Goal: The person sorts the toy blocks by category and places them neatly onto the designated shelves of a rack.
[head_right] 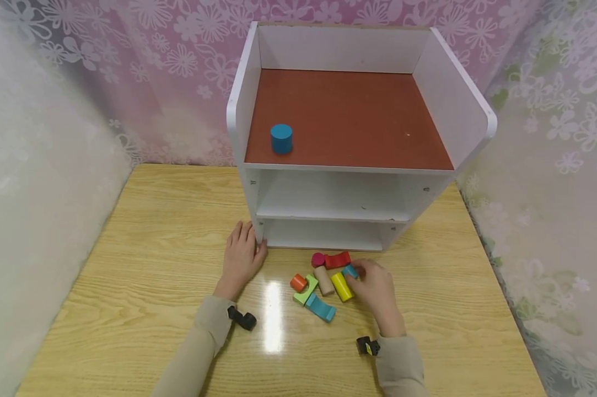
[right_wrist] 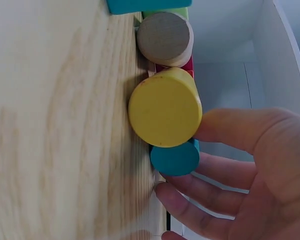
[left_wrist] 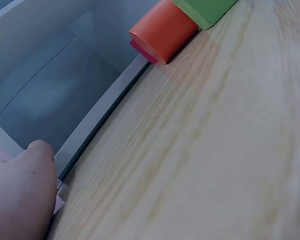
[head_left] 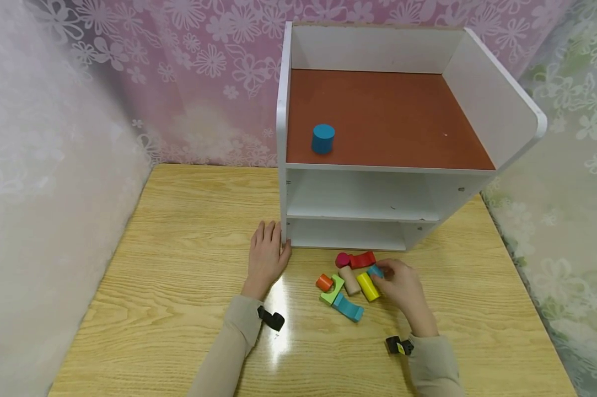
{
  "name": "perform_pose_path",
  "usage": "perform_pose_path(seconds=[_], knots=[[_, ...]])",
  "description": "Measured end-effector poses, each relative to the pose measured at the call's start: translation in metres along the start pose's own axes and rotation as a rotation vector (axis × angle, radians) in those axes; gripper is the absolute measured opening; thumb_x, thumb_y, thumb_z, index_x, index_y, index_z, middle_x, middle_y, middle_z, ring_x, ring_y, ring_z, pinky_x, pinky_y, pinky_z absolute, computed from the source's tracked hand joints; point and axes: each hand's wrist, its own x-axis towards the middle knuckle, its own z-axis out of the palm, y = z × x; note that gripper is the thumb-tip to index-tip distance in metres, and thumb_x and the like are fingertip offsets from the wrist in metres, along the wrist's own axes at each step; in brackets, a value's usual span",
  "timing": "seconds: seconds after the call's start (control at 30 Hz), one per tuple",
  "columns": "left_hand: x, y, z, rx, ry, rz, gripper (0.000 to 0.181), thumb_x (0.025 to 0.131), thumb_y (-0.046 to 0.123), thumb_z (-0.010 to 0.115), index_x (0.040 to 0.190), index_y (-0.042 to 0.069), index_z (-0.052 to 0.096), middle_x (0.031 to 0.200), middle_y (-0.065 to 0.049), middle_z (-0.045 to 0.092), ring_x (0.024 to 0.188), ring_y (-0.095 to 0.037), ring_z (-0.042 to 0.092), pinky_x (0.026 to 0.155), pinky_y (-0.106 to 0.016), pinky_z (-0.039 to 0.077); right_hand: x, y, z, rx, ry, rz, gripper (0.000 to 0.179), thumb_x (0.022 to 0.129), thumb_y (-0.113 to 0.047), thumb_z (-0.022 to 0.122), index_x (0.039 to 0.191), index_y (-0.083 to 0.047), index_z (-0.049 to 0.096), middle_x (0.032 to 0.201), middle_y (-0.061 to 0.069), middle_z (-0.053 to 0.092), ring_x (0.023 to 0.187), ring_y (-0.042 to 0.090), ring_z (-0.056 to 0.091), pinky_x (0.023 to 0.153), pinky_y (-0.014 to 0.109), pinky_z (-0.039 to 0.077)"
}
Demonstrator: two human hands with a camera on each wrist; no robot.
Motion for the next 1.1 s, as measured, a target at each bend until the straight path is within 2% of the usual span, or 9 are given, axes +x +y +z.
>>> perform_pose_path(seconds=[0.23, 0.5, 0.73, 0.9, 1.1], knots=[[0.000, 0.000, 0.001, 0.000, 0.006, 0.004, 0.052, 0.093, 0.038, 0.045, 0.136, 0.009, 0.044, 0.133, -0.014, 0.048, 0.130, -0.040, 0.035, 0.107, -0.049, 0.029, 0.005, -0.003, -0.001, -0.018, -0.036, 0.040, 0.036, 0.084, -0.018, 0.067, 0.113, 0.002, 0.063, 0.101, 0.015, 0.066, 0.085, 0.025, 0.060, 0.070, 0.039, 0.052], [0.001, 0.000, -0.001, 0.006, -0.014, 0.000, 0.052, 0.094, 0.039, 0.044, 0.136, 0.008, 0.043, 0.134, -0.014, 0.047, 0.131, -0.039, 0.034, 0.107, -0.048, 0.028, 0.006, -0.005, -0.003, -0.054, -0.043, 0.010, 0.035, 0.082, -0.018, 0.067, 0.109, 0.005, 0.064, 0.098, 0.017, 0.065, 0.082, 0.024, 0.060, 0.069, 0.040, 0.051], [0.000, 0.000, -0.001, 0.003, -0.015, -0.002, 0.052, 0.094, 0.038, 0.044, 0.136, 0.007, 0.043, 0.134, -0.015, 0.047, 0.131, -0.039, 0.034, 0.107, -0.048, 0.028, 0.003, -0.006, -0.008, -0.013, -0.048, 0.063, 0.034, 0.082, -0.019, 0.068, 0.108, 0.003, 0.063, 0.095, 0.014, 0.064, 0.082, 0.024, 0.059, 0.068, 0.036, 0.050], [0.000, 0.000, -0.001, -0.006, -0.012, -0.001, 0.053, 0.094, 0.038, 0.043, 0.136, 0.006, 0.044, 0.134, -0.016, 0.047, 0.132, -0.039, 0.034, 0.108, -0.048, 0.027, 0.003, -0.007, -0.010, 0.030, -0.018, 0.060, 0.034, 0.080, -0.019, 0.070, 0.106, 0.000, 0.062, 0.094, 0.013, 0.063, 0.083, 0.025, 0.058, 0.069, 0.036, 0.049], [0.001, 0.001, -0.002, -0.010, -0.012, -0.001, 0.053, 0.094, 0.038, 0.044, 0.135, 0.006, 0.044, 0.134, -0.016, 0.048, 0.131, -0.039, 0.034, 0.107, -0.049, 0.028, 0.000, -0.010, -0.013, 0.110, -0.022, 0.065, 0.035, 0.081, -0.020, 0.071, 0.108, 0.000, 0.060, 0.095, 0.013, 0.062, 0.086, 0.025, 0.057, 0.070, 0.033, 0.049]])
